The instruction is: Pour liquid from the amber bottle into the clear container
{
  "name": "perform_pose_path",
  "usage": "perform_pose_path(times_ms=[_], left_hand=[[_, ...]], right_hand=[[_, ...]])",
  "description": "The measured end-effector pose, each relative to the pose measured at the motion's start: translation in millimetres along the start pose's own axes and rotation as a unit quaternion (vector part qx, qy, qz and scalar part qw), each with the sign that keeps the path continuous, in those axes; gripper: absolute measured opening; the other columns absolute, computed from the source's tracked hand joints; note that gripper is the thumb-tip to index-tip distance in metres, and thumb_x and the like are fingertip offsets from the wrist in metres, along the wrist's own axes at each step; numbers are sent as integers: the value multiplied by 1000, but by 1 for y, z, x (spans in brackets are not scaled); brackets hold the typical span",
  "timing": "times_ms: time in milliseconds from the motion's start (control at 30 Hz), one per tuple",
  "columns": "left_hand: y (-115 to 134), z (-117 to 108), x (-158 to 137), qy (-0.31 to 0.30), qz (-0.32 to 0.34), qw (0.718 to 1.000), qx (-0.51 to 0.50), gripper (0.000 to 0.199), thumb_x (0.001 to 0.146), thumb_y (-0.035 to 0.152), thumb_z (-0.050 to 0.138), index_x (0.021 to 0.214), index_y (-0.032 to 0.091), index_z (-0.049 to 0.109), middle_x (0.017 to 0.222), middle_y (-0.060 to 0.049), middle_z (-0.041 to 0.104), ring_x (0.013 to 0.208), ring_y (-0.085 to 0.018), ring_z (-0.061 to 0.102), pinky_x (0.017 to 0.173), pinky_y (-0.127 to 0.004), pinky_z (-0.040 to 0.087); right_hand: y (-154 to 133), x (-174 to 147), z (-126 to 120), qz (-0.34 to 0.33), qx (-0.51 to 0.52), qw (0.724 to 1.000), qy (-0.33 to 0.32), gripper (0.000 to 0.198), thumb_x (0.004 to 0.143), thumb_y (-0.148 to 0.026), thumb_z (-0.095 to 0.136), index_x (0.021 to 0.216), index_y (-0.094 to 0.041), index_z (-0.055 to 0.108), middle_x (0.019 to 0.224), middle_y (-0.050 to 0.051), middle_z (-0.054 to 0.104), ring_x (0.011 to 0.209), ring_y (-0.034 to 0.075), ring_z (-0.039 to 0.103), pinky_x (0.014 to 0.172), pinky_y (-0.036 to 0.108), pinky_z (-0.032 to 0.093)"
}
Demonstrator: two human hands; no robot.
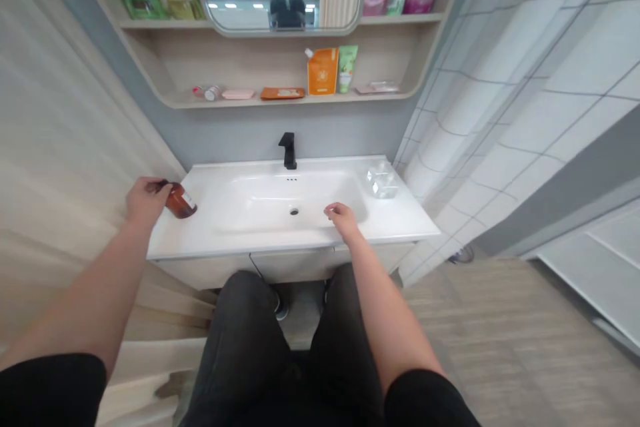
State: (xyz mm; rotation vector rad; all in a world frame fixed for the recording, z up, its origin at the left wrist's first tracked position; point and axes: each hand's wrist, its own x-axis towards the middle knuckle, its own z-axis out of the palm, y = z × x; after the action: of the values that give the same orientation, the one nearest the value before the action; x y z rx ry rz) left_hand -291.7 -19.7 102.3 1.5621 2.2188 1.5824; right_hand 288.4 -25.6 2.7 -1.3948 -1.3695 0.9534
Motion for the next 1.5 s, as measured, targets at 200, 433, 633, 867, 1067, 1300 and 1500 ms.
perform_pose_path(times_ms=[200, 433, 633, 867, 1067, 1300, 1500], left_hand=[[27, -2, -11, 46, -83, 993, -74, 24, 90, 10, 81, 110, 9, 67, 99, -1, 74, 92, -12, 65, 103, -32, 59], [123, 7, -138, 25, -26, 971, -238, 25, 94, 29, 77, 114, 17, 68, 114, -10, 81, 109, -24, 79, 104, -42, 65], [199, 4, -266, -133, -46, 938, -316, 28, 105, 42, 61, 128, 26, 67, 129, -12, 82, 125, -30, 78, 109, -52, 65], [227, -6, -287, -196, -29, 925, -325, 27, 104, 41, 62, 127, 29, 71, 130, -10, 80, 128, -31, 75, 110, -54, 63], [239, -13, -287, -213, 15, 842, -495, 36, 99, 43, 74, 131, 28, 67, 139, -11, 76, 107, -25, 80, 95, -44, 65], [245, -29, -276, -269, 55, 816, -509, 52, 89, 40, 91, 133, 23, 67, 129, -13, 80, 99, -22, 80, 97, -39, 63], [239, -29, -286, -344, 48, 795, -497, 41, 96, 44, 82, 131, 23, 77, 137, -13, 79, 126, -30, 75, 113, -45, 57]], right_hand=[[-8, -4, -2, -19, 0, 1000, 9, 35, 74, -57, 67, 86, -25, 70, 73, 2, 66, 72, 22, 58, 69, 35, 43], [-43, -83, 48, -105, 59, 992, -45, 55, 76, -61, 84, 120, -30, 72, 112, 7, 74, 90, 27, 65, 81, 42, 56], [-95, -167, 75, -180, 128, 964, -150, 100, 68, -60, 101, 155, -38, 57, 151, 7, 66, 134, 37, 66, 116, 58, 54], [-106, -199, 33, -158, 161, 964, -144, 83, 65, -59, 103, 138, -35, 71, 130, 4, 78, 123, 38, 73, 111, 56, 58], [-113, -220, 16, -174, 202, 954, -136, 83, 72, -69, 96, 141, -30, 69, 134, 7, 78, 125, 39, 72, 113, 55, 56], [-117, -227, 3, -169, 209, 953, -142, 87, 69, -72, 97, 138, -28, 70, 133, 9, 79, 124, 39, 74, 112, 54, 56], [-114, -227, 1, -210, 144, 963, -87, 86, 72, -65, 97, 143, -27, 66, 136, 11, 77, 126, 39, 73, 112, 56, 57]])
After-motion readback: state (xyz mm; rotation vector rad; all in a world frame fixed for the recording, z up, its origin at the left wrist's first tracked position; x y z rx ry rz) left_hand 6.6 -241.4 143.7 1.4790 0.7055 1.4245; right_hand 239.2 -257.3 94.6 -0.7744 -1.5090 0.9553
